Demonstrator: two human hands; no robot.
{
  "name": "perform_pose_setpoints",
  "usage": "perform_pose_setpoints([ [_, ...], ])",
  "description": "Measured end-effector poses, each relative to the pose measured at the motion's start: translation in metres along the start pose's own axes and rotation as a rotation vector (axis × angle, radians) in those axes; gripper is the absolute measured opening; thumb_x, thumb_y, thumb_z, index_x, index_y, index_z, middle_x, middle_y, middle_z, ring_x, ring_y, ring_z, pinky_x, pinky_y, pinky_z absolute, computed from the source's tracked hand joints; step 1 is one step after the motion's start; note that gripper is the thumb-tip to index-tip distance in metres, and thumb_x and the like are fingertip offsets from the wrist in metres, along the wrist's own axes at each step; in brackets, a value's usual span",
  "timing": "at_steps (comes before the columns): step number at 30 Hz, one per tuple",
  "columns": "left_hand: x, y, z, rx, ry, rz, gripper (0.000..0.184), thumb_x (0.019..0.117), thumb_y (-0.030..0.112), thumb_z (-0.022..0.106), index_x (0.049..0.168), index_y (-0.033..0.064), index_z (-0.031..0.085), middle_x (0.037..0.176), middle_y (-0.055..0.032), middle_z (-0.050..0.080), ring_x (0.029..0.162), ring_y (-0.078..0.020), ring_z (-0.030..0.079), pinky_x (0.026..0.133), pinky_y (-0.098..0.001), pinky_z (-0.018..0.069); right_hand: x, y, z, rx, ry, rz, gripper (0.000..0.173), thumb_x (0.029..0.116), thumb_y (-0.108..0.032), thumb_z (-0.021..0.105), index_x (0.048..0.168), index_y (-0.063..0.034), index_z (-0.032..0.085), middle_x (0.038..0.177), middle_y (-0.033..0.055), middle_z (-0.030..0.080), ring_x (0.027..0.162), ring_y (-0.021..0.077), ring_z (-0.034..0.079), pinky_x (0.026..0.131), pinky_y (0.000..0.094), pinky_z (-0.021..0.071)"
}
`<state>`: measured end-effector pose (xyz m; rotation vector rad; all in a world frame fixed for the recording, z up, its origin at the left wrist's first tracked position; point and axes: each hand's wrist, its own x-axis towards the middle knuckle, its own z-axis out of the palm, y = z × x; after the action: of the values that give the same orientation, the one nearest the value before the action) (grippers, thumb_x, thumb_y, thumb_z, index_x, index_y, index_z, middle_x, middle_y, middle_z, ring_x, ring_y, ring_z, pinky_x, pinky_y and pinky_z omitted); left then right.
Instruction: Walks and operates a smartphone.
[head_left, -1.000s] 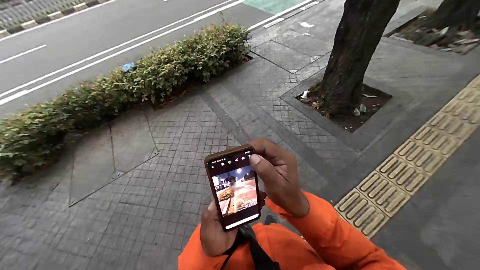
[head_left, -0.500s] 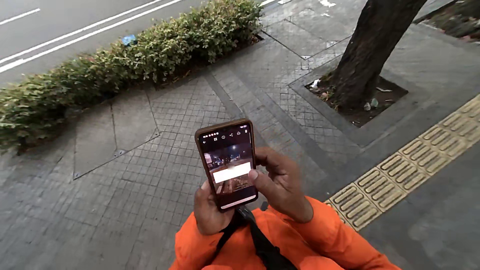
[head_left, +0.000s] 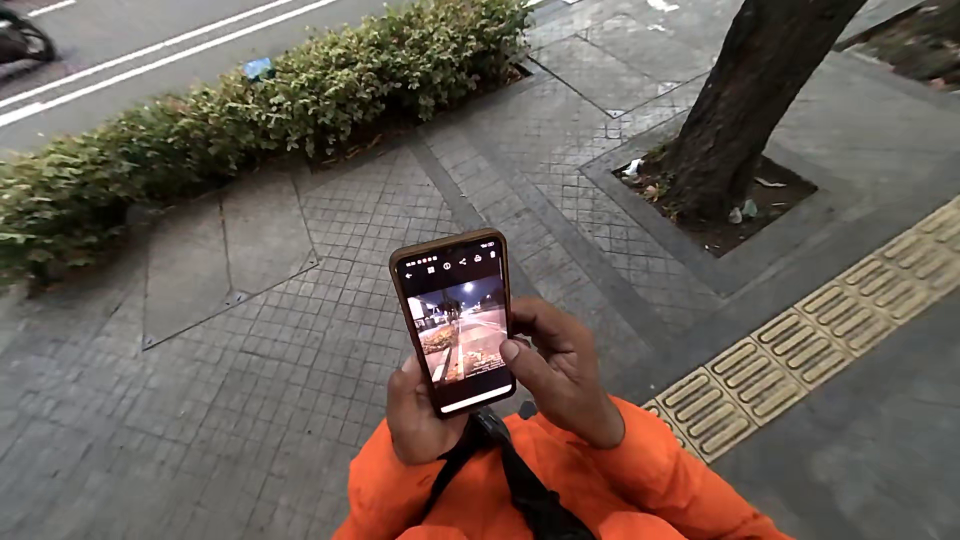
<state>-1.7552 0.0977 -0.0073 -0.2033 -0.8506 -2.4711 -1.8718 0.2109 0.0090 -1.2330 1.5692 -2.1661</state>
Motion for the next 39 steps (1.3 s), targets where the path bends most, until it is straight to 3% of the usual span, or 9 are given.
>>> perform_pose_setpoints([
  [14, 0.009, -0.008, 0.001, -0.088, -0.007, -0.056, 0.045, 0.0999, 0.04, 0.059, 0.128, 0.0063, 0.069, 0.121, -0.0157, 0.073, 0.115, -0.0255, 0.07, 0.101, -0.0469, 0.0555, -0.003, 0.006, -0.009, -0.012, 0.031, 0.006, 0.02, 0.0931, -0.013, 0.064, 0.108, 0.0009, 0.067, 0.092, 0.0025, 0.068, 0.081, 0.0038, 0.063, 0.075, 0.0233, 0.0568],
  [23, 0.023, -0.032, 0.015, -0.045, 0.027, -0.047, 0.04, 0.0997, 0.04, 0.06, 0.121, 0.0086, 0.072, 0.116, -0.0124, 0.075, 0.111, -0.0224, 0.071, 0.098, -0.0445, 0.0573, -0.006, 0.009, -0.043, 0.027, 0.022, 0.008, 0.025, 0.0974, -0.018, 0.059, 0.109, 0.0022, 0.067, 0.096, 0.0038, 0.069, 0.085, 0.0042, 0.065, 0.079, 0.0243, 0.0578],
  [26, 0.032, -0.045, 0.023, -0.029, 0.034, -0.057, 0.041, 0.0993, 0.042, 0.06, 0.121, 0.0099, 0.072, 0.115, -0.0123, 0.075, 0.11, -0.023, 0.071, 0.097, -0.0456, 0.0576, -0.009, 0.008, -0.061, 0.016, 0.009, 0.002, 0.029, 0.0969, -0.02, 0.062, 0.115, 0.0031, 0.067, 0.098, 0.0039, 0.069, 0.087, 0.0038, 0.063, 0.08, 0.0237, 0.0567],
  [32, 0.049, -0.08, 0.044, 0.028, 0.06, -0.077, 0.042, 0.0985, 0.046, 0.059, 0.118, 0.0124, 0.073, 0.112, -0.0115, 0.075, 0.107, -0.0238, 0.072, 0.095, -0.0468, 0.0581, -0.02, 0.003, -0.107, -0.011, -0.042, 0.028, 0.054, 0.0893, -0.018, 0.067, 0.138, 0.0021, 0.056, 0.112, 0.0088, 0.069, 0.098, 0.0084, 0.066, 0.086, 0.0275, 0.0579],
  [39, 0.072, -0.144, 0.076, -0.001, 0.025, -0.111, 0.04, 0.0997, 0.043, 0.058, 0.12, 0.0107, 0.072, 0.113, -0.0119, 0.075, 0.109, -0.0235, 0.071, 0.096, -0.046, 0.0577, -0.029, -0.005, -0.173, -0.046, 0.055, 0.043, 0.058, 0.0843, -0.008, 0.071, 0.137, 0.0086, 0.053, 0.115, 0.013, 0.069, 0.1, 0.011, 0.068, 0.087, 0.0279, 0.0596],
])
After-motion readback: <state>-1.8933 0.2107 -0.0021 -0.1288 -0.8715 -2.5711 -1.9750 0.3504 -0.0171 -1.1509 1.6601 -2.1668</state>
